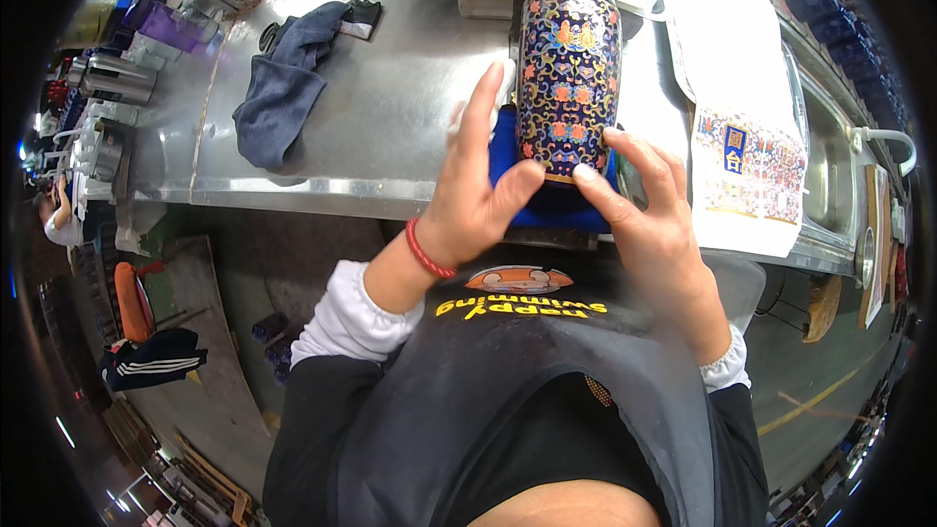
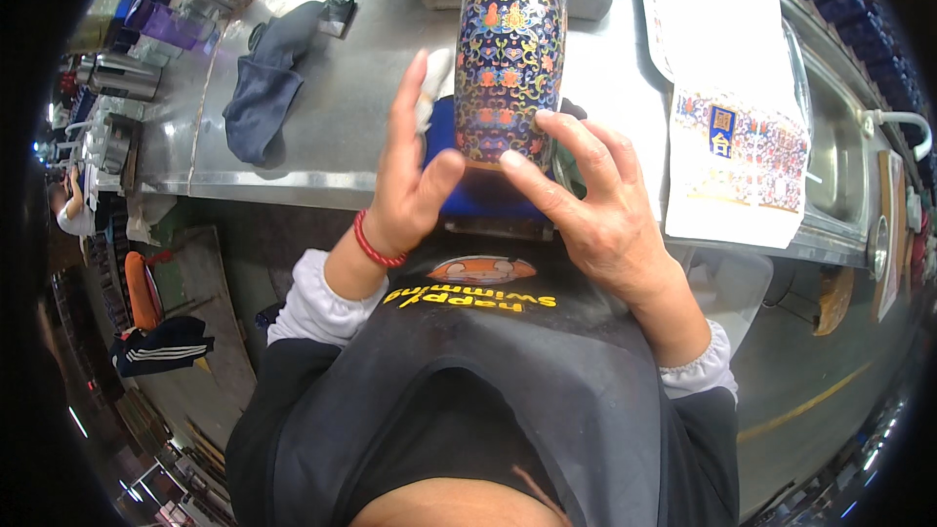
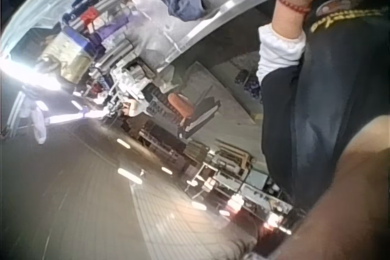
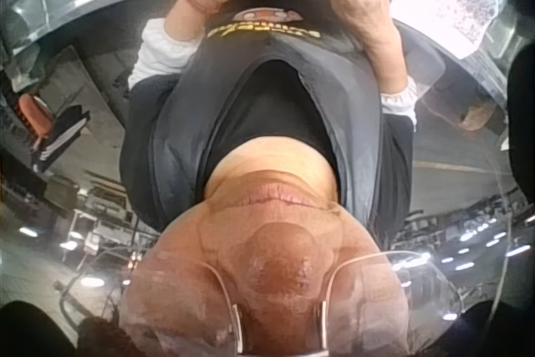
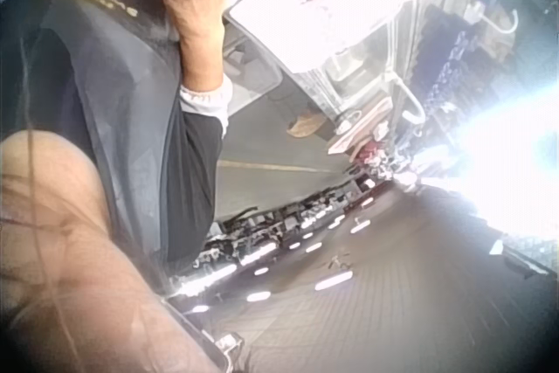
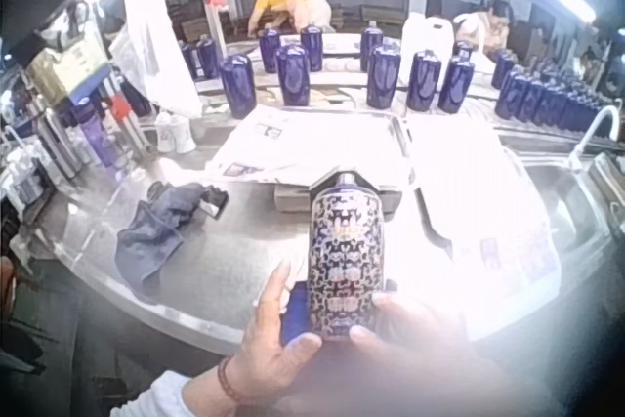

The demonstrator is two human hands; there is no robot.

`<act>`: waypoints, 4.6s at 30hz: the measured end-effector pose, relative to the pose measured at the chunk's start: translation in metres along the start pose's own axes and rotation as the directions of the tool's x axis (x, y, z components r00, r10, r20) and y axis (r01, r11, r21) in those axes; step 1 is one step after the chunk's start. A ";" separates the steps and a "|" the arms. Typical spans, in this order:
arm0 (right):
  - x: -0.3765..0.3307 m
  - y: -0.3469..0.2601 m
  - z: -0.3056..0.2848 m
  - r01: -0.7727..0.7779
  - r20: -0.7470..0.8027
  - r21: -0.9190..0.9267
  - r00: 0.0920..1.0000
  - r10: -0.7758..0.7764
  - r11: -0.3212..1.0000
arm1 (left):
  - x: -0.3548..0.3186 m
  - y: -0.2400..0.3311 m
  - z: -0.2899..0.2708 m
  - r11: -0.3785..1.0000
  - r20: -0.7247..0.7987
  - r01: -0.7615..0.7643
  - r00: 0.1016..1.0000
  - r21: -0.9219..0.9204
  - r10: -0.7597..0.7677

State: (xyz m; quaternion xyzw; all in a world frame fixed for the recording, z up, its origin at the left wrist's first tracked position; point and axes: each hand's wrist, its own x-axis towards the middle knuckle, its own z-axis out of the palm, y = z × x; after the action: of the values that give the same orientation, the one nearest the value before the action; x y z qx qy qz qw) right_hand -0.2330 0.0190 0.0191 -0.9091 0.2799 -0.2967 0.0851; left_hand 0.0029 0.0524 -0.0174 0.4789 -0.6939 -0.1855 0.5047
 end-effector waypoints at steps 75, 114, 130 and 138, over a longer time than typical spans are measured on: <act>0.055 0.067 -0.008 -0.165 -0.191 0.339 0.952 0.239 0.926 | 0.097 -0.025 0.018 0.750 0.176 0.410 0.910 -0.519 -0.375; 0.073 0.061 -0.035 -0.218 0.093 0.649 0.974 0.208 0.729 | 0.049 -0.005 -0.023 0.772 0.343 -0.492 0.863 0.403 0.371; 0.076 0.070 -0.026 -0.263 -0.033 0.473 0.948 0.315 0.841 | 0.046 0.003 -0.014 0.750 0.208 -0.370 0.929 0.547 0.307; 0.053 0.070 -0.025 -0.366 0.029 0.473 0.916 0.401 0.802 | 0.055 0.002 -0.013 0.810 0.165 -0.297 0.955 0.505 0.248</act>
State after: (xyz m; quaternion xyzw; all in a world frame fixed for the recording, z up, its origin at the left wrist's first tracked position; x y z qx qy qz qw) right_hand -0.2446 -0.0688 0.0431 -0.7744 0.3804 -0.3646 0.3502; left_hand 0.0116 0.0093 0.0182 0.4847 -0.8017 0.0631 0.3441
